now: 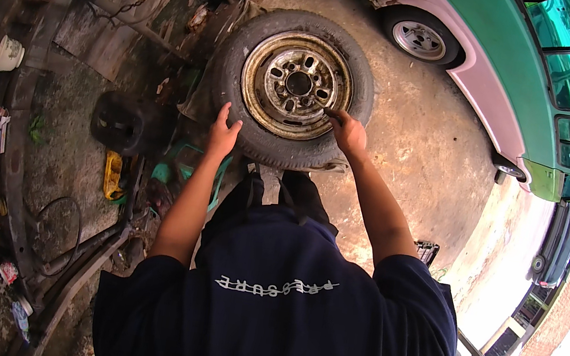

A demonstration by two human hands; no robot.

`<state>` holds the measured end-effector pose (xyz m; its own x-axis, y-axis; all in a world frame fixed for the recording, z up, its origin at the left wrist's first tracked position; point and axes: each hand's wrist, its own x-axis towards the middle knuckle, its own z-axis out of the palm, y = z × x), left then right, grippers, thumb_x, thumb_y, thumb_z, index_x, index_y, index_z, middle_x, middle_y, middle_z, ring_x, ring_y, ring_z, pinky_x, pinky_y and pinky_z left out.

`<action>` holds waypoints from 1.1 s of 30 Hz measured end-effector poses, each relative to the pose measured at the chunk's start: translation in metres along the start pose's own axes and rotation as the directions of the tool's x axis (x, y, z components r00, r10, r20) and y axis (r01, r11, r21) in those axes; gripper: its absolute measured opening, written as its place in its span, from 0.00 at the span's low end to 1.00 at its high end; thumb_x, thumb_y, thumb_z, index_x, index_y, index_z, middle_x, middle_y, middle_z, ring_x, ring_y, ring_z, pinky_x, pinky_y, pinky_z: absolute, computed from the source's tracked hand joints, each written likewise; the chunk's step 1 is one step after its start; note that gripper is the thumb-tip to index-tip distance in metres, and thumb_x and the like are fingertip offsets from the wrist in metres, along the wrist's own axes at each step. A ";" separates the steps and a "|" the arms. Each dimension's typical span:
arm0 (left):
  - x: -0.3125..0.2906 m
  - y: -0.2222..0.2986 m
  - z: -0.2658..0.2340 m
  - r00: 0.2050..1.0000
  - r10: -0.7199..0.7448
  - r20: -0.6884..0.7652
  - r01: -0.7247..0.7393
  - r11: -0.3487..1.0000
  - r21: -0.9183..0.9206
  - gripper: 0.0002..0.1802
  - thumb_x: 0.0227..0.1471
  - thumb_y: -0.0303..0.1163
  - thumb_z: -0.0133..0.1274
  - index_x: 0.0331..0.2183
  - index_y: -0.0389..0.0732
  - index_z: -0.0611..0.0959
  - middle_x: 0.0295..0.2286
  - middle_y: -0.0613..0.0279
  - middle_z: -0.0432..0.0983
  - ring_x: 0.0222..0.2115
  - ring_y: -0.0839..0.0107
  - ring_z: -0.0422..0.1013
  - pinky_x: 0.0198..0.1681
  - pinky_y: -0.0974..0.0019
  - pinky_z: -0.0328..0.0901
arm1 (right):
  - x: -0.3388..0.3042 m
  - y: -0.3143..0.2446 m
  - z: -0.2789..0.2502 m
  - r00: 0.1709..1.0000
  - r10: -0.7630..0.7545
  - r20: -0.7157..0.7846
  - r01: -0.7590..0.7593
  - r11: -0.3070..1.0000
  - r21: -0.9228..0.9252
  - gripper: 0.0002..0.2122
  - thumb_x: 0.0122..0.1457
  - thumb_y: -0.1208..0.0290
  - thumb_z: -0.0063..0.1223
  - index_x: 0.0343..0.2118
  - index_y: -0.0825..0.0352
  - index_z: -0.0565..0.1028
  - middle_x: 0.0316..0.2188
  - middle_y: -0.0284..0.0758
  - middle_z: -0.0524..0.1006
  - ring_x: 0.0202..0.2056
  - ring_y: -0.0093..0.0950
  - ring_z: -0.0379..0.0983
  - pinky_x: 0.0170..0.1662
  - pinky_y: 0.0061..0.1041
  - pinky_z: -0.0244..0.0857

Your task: The person uses a small brush to scrub the inner rim and lug nut holes of a car wheel resting on a green stool. The person repeatedly brushes the same areas of the wheel throughout the clip.

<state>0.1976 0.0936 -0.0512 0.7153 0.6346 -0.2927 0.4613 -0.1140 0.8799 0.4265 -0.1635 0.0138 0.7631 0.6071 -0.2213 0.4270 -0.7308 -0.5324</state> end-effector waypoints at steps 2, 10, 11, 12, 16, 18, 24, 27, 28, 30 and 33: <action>0.000 0.009 0.002 0.999 0.038 -0.030 -0.036 0.998 0.046 0.34 0.52 0.34 0.55 0.59 0.40 0.64 0.57 0.43 0.61 0.59 0.49 0.58 0.59 0.57 0.56 | -0.005 -0.008 0.009 0.999 0.015 -0.035 -0.013 0.999 0.053 0.11 0.59 0.62 0.52 0.44 0.49 0.78 0.35 0.40 0.80 0.38 0.42 0.77 0.41 0.38 0.70; 0.013 0.034 0.014 0.997 0.082 -0.003 -0.082 0.989 0.120 0.33 0.52 0.33 0.55 0.58 0.39 0.64 0.55 0.45 0.64 0.57 0.49 0.60 0.58 0.56 0.57 | -0.018 -0.009 0.011 0.989 0.150 0.008 -0.150 0.988 0.029 0.11 0.57 0.62 0.53 0.43 0.50 0.78 0.34 0.42 0.80 0.38 0.43 0.77 0.41 0.40 0.69; 0.013 0.034 0.015 0.997 0.078 0.004 -0.078 0.990 0.118 0.34 0.51 0.33 0.55 0.58 0.38 0.64 0.56 0.45 0.63 0.57 0.49 0.60 0.58 0.56 0.57 | -0.016 -0.005 0.007 0.989 0.149 -0.012 -0.149 0.989 0.020 0.11 0.57 0.62 0.53 0.43 0.50 0.78 0.34 0.42 0.80 0.38 0.43 0.77 0.41 0.40 0.69; 0.012 0.033 0.016 0.996 0.084 0.007 -0.084 0.990 0.112 0.34 0.51 0.33 0.55 0.58 0.38 0.64 0.56 0.45 0.63 0.57 0.49 0.60 0.59 0.56 0.56 | -0.014 -0.002 0.006 0.988 0.149 -0.031 -0.148 0.989 0.012 0.11 0.57 0.62 0.53 0.44 0.50 0.78 0.34 0.42 0.80 0.38 0.43 0.77 0.41 0.40 0.69; 0.005 0.024 0.019 0.998 0.068 0.011 -0.069 0.994 0.087 0.34 0.51 0.32 0.56 0.58 0.38 0.64 0.56 0.44 0.62 0.58 0.49 0.58 0.60 0.55 0.55 | -0.006 -0.004 0.015 0.989 0.119 -0.090 -0.111 0.990 0.085 0.11 0.58 0.63 0.51 0.43 0.52 0.78 0.36 0.43 0.80 0.40 0.43 0.76 0.42 0.41 0.69; 0.000 0.018 0.021 0.997 0.071 -0.020 -0.068 0.991 0.120 0.34 0.52 0.35 0.56 0.59 0.44 0.65 0.56 0.43 0.64 0.57 0.48 0.60 0.57 0.55 0.58 | -0.007 -0.008 0.020 0.986 0.088 -0.143 -0.077 0.993 0.084 0.11 0.59 0.64 0.50 0.44 0.53 0.77 0.37 0.44 0.79 0.40 0.45 0.76 0.42 0.42 0.69; -0.014 0.003 0.026 0.997 0.070 -0.020 -0.065 0.982 0.178 0.36 0.51 0.35 0.56 0.60 0.44 0.62 0.63 0.40 0.46 0.64 0.48 0.44 0.64 0.48 0.46 | -0.023 -0.017 0.021 0.981 0.169 -0.098 -0.168 0.986 0.018 0.12 0.60 0.65 0.46 0.46 0.57 0.73 0.37 0.48 0.78 0.39 0.49 0.75 0.43 0.46 0.68; -0.014 0.000 0.027 0.997 0.069 -0.028 -0.063 0.980 0.187 0.38 0.51 0.37 0.56 0.61 0.46 0.60 0.63 0.41 0.45 0.64 0.48 0.44 0.64 0.42 0.42 | -0.029 -0.023 0.032 0.970 0.231 -0.074 -0.230 0.973 0.019 0.11 0.60 0.67 0.45 0.46 0.58 0.72 0.35 0.50 0.78 0.39 0.51 0.74 0.42 0.48 0.67; -0.015 -0.002 0.026 0.998 0.056 -0.013 -0.052 0.981 0.188 0.39 0.51 0.37 0.56 0.61 0.46 0.60 0.63 0.41 0.45 0.65 0.48 0.43 0.64 0.41 0.42 | -0.030 -0.024 0.036 0.964 0.259 -0.063 -0.258 0.966 0.020 0.11 0.60 0.67 0.45 0.45 0.59 0.72 0.35 0.51 0.78 0.39 0.52 0.74 0.42 0.49 0.67; -0.013 -0.004 0.024 0.999 0.031 0.014 -0.033 0.980 0.196 0.40 0.51 0.38 0.56 0.62 0.47 0.59 0.64 0.41 0.44 0.65 0.48 0.43 0.63 0.38 0.40 | -0.028 -0.024 0.044 0.960 0.261 -0.100 -0.252 0.963 0.091 0.11 0.60 0.68 0.46 0.44 0.60 0.72 0.34 0.51 0.78 0.39 0.53 0.74 0.42 0.49 0.67; -0.007 -0.007 0.019 0.998 0.021 0.052 -0.030 0.983 0.182 0.41 0.51 0.38 0.56 0.62 0.47 0.57 0.63 0.41 0.44 0.65 0.48 0.43 0.64 0.39 0.40 | -0.023 -0.017 0.058 0.951 0.274 -0.143 -0.247 0.952 0.181 0.10 0.58 0.69 0.49 0.43 0.62 0.74 0.33 0.52 0.78 0.38 0.53 0.74 0.41 0.49 0.67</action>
<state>0.1991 0.0758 -0.0626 0.7509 0.5918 -0.2932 0.5276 -0.2705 0.8053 0.3738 -0.1466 -0.0193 0.9122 0.3326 -0.2393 0.1301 -0.7890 -0.6004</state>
